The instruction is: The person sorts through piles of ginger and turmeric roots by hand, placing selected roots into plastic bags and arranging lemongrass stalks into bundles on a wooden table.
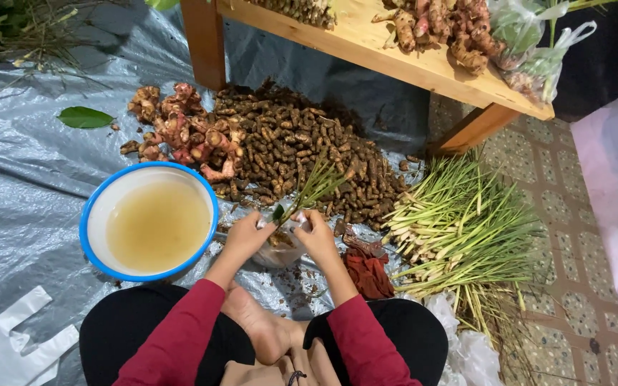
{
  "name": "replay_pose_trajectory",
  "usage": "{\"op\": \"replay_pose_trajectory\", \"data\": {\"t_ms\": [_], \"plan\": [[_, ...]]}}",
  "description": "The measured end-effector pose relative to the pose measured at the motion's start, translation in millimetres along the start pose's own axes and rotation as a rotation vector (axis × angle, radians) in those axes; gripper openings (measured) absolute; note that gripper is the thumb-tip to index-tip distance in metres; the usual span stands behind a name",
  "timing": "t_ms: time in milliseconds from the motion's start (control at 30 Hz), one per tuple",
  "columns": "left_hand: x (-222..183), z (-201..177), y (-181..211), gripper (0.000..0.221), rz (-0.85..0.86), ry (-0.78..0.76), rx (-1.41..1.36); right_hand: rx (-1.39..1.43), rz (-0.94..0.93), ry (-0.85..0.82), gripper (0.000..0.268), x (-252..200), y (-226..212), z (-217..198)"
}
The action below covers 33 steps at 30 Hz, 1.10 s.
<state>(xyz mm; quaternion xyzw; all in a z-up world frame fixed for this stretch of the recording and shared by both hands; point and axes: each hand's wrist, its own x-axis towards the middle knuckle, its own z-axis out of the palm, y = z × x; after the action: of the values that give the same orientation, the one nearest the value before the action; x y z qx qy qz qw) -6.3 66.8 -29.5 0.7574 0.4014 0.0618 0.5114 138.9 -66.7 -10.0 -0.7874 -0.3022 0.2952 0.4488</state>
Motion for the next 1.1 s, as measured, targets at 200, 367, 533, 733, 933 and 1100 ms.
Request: {"op": "replay_pose_trajectory", "data": {"t_ms": [200,367,533,733,933,1100], "plan": [[-25.3,-5.5,41.5,0.042,-0.051,-0.061,-0.274,-0.239,-0.085,-0.024,0.014,7.0,14.3,6.0],[-42.5,-14.2,59.3,0.045,0.002,-0.063,-0.197,-0.346,-0.277,-0.032,0.018,1.1,7.6,2.3],[-35.9,-7.7,46.7,0.043,-0.024,-0.032,-0.180,-0.313,-0.061,-0.043,0.029,-13.5,-29.5,-0.1],[-38.2,-1.6,45.4,0.059,-0.060,-0.113,-0.268,-0.187,0.025,-0.001,0.047,-6.7,-18.6,14.8],[-34.2,6.3,22.4,0.040,0.135,-0.038,-0.205,0.030,0.088,0.093,0.022,-9.9,-15.9,14.6],[-49.8,10.3,32.9,0.036,0.300,0.163,-0.165,0.490,0.072,0.041,0.030,-3.3,-2.1,18.0]]}}
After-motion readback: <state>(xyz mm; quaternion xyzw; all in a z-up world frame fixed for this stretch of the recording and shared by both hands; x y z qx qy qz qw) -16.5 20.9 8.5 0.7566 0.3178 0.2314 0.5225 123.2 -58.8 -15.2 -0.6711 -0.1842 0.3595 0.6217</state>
